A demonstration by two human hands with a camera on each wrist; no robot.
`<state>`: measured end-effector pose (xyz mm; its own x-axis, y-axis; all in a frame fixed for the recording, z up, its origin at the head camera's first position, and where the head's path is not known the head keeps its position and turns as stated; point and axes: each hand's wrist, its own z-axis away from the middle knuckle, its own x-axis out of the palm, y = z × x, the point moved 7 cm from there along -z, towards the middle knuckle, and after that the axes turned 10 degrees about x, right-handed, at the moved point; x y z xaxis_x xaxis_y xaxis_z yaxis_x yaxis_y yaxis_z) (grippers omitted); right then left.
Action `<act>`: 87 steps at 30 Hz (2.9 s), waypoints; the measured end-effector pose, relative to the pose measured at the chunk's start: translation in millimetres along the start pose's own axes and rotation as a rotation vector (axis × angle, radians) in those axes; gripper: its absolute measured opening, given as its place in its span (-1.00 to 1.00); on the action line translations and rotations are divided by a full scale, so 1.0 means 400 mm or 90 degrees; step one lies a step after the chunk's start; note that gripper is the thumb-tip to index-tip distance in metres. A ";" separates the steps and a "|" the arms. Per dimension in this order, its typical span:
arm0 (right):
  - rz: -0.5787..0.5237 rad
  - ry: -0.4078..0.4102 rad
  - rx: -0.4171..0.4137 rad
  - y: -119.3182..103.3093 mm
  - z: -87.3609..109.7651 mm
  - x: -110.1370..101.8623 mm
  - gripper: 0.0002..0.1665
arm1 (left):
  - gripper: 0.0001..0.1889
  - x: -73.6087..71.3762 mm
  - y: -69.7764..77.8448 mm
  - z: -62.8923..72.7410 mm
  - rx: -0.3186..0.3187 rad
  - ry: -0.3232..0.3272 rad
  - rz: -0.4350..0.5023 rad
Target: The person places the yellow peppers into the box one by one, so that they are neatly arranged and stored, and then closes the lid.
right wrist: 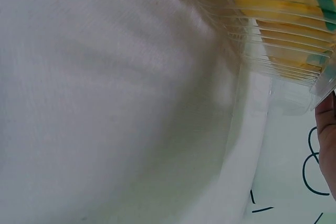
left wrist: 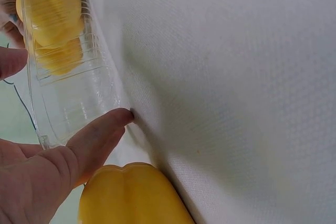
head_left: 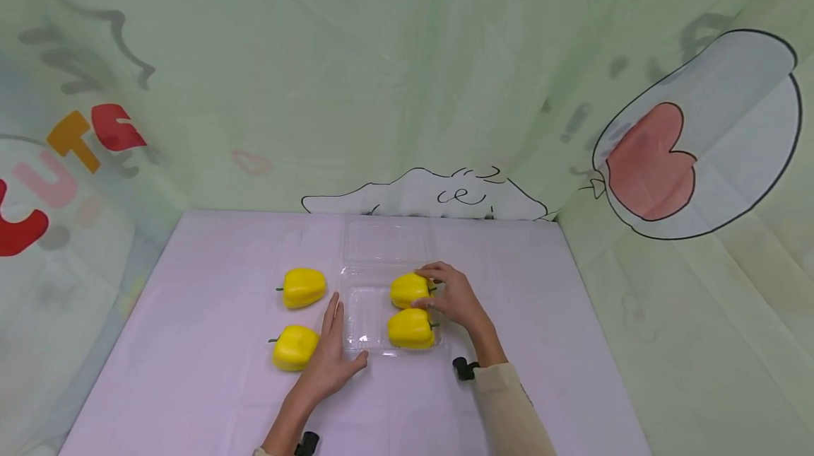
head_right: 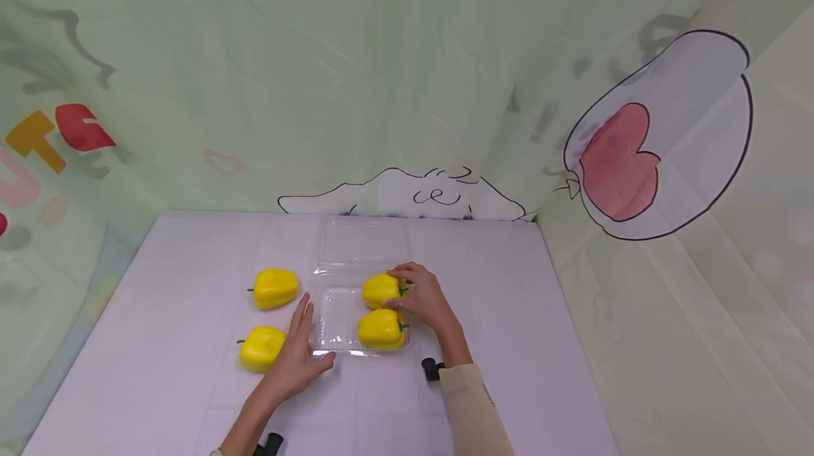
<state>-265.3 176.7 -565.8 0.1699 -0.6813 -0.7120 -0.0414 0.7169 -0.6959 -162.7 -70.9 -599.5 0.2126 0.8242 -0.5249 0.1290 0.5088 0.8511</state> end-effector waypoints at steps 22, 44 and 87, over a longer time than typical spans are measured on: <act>-0.021 -0.001 0.034 0.009 -0.001 0.003 -0.24 | 0.17 0.000 -0.001 0.000 -0.001 0.001 0.011; -0.046 0.003 -0.004 0.017 0.008 0.007 -0.29 | 0.17 0.001 -0.005 -0.001 -0.002 0.001 0.005; -0.082 0.017 0.011 0.028 0.025 0.024 -0.25 | 0.16 0.002 -0.005 -0.002 0.005 0.003 0.002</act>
<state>-254.4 179.6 -579.6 0.1472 -0.7714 -0.6191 -0.0046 0.6254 -0.7803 -163.7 -71.2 -601.7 0.2088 0.8267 -0.5224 0.1356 0.5046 0.8527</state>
